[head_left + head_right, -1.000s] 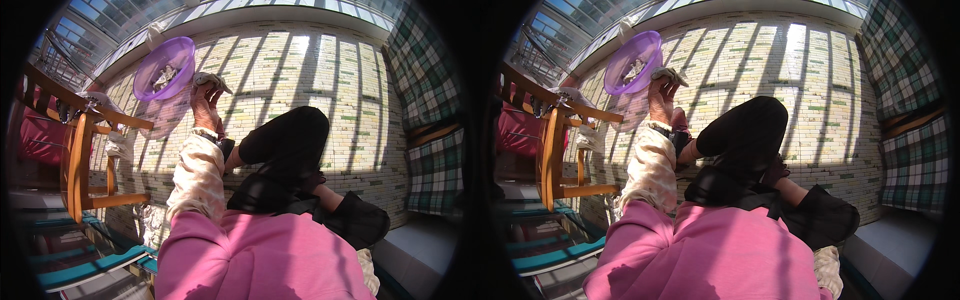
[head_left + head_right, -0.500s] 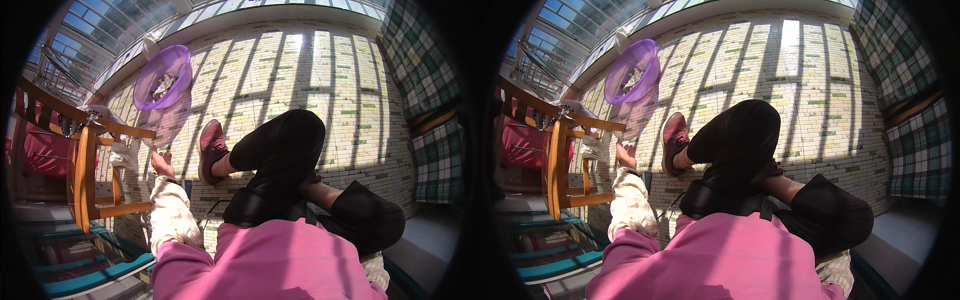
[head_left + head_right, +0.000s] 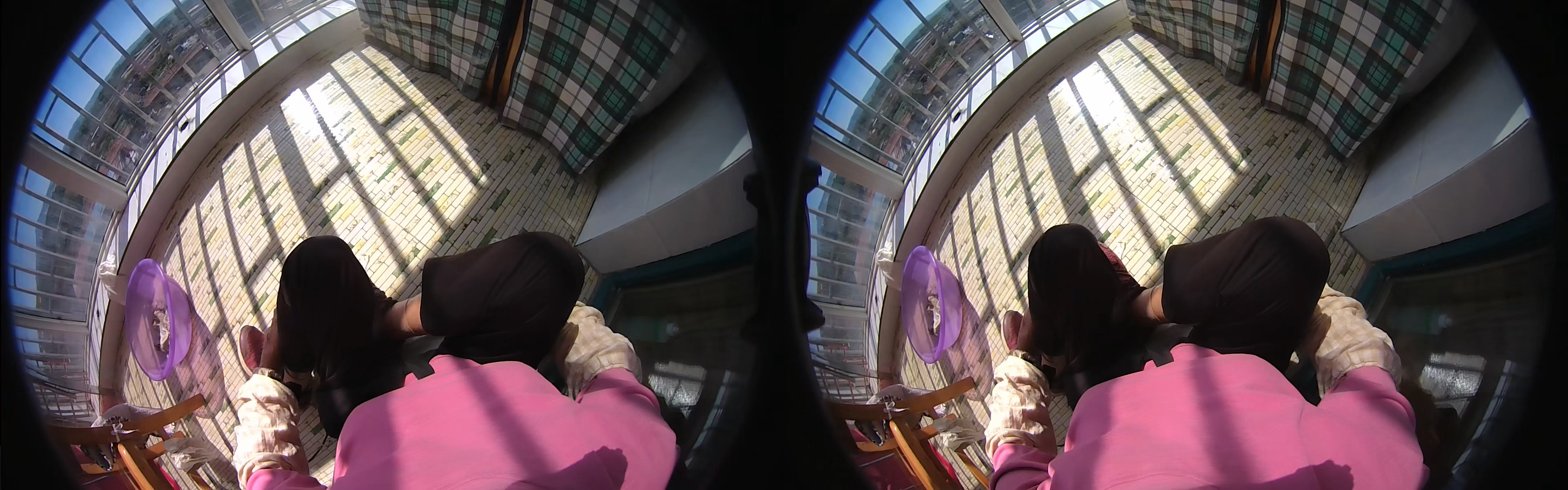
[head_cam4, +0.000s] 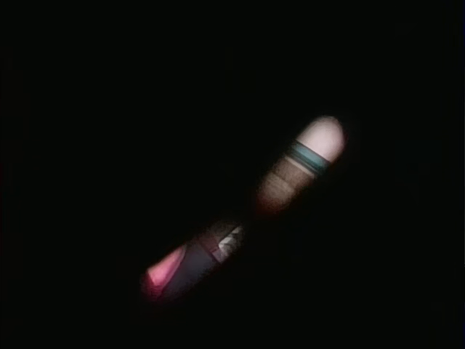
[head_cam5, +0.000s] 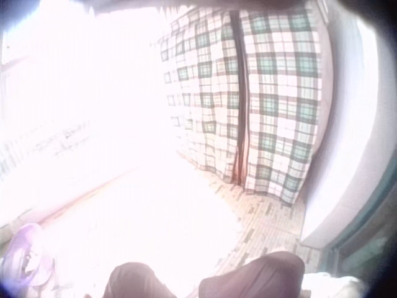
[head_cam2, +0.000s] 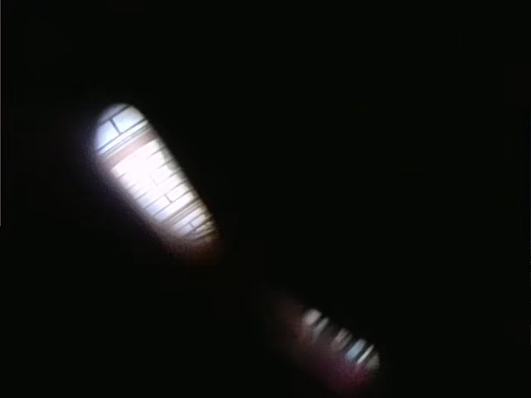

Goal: The person sits on a tiled floor and wipes it with a cloth, repeatedly rubbing and folding the cloth while moving across different floor areas. The person occasionally pauses to adjust the cloth and continues wiping the same general area.

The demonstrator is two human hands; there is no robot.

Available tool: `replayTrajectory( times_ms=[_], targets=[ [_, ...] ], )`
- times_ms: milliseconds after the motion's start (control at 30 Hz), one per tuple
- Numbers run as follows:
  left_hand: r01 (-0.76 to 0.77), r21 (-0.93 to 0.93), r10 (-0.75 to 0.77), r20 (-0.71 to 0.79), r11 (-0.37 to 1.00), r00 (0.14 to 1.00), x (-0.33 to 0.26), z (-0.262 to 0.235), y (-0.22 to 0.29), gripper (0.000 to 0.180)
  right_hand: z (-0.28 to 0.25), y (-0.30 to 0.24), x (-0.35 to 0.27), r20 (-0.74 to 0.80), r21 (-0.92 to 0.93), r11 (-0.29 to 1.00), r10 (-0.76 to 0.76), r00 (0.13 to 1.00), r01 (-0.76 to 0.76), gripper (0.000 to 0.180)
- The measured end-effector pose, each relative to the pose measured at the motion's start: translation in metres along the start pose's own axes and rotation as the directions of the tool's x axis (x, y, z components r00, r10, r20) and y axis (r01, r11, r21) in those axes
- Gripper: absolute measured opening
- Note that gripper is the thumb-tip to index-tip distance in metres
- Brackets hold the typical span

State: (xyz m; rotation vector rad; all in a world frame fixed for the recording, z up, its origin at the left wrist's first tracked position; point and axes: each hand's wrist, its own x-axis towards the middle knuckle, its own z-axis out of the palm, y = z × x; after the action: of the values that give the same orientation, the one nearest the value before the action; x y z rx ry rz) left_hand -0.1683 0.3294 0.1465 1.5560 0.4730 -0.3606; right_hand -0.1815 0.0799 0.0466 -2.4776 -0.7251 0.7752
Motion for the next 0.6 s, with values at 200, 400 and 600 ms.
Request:
replayTrajectory(
  times_ms=[200, 400, 600],
  targets=[
    [0.104, 0.111, -0.100, -0.044, 0.988, 0.994, -0.017, -0.035, -0.014, 0.058, 0.006, 0.006, 0.003, -0.027, 0.048, 0.998, -0.026, 0.999, 0.028, 0.045],
    [0.243, 0.159, -0.210, -0.199, 0.957, 0.957, -0.051, -0.077, -0.026, 0.058, 0.003, 0.013, 0.010, -0.058, 0.101, 0.992, -0.073, 0.996, 0.079, 0.042],
    [0.367, 0.136, -0.306, -0.332, 0.920, 0.892, -0.091, -0.111, -0.042, 0.058, 0.006, 0.019, 0.018, -0.037, 0.200, 0.969, -0.139, 0.990, 0.144, 0.039]
  ],
)
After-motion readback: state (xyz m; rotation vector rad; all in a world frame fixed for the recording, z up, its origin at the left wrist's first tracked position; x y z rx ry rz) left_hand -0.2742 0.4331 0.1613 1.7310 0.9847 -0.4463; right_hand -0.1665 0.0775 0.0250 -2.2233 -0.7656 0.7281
